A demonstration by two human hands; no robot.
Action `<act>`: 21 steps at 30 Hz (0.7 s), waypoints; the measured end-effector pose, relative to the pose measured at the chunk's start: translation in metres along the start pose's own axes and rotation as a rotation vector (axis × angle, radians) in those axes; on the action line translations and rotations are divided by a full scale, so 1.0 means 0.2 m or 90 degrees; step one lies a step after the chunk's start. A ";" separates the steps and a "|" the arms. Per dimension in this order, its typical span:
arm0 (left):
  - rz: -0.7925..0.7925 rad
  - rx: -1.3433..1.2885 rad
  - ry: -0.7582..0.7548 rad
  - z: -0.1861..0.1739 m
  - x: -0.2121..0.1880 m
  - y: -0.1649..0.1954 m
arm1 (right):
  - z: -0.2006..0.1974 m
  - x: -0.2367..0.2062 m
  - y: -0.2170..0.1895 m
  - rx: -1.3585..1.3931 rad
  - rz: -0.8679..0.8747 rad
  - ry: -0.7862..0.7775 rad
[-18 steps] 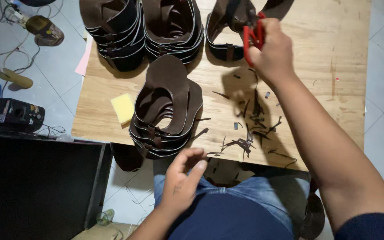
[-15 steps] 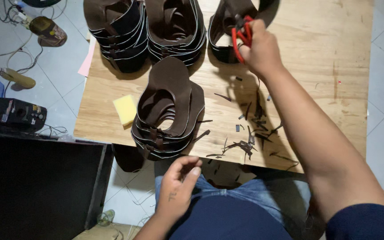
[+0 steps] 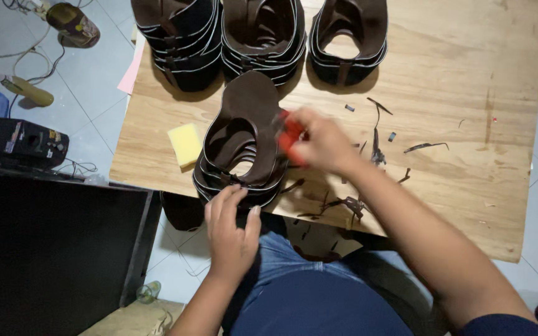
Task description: The person uses red-handled shears to trim excess material from the edges of black shoe uppers with brown straps. They repeatedly pick up each upper, cut along the perimeter, and place the finished pieces into a stack on the table.
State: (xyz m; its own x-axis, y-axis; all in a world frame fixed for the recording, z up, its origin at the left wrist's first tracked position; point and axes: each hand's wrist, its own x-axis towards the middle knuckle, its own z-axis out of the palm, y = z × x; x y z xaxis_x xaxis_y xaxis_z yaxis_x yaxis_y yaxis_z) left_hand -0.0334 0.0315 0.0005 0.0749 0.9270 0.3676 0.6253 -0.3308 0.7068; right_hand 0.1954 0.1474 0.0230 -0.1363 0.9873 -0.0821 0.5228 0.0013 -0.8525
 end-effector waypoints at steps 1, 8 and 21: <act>-0.025 0.010 -0.015 0.01 0.00 -0.01 | 0.07 -0.04 -0.03 -0.026 -0.102 -0.029; 0.042 0.052 -0.007 0.09 -0.05 -0.05 | 0.42 -0.03 -0.06 -0.094 -0.205 0.006; 0.026 -0.163 0.015 -0.02 0.02 0.11 | 0.06 -0.43 -0.11 0.383 -0.048 0.156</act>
State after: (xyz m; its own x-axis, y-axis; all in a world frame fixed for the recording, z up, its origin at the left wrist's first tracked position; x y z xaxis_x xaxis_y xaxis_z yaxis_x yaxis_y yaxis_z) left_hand -0.0225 0.0270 0.0192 0.0770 0.9084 0.4110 0.4053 -0.4051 0.8195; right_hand 0.1859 0.0613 0.0432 0.0782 0.9958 0.0482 -0.0528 0.0524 -0.9972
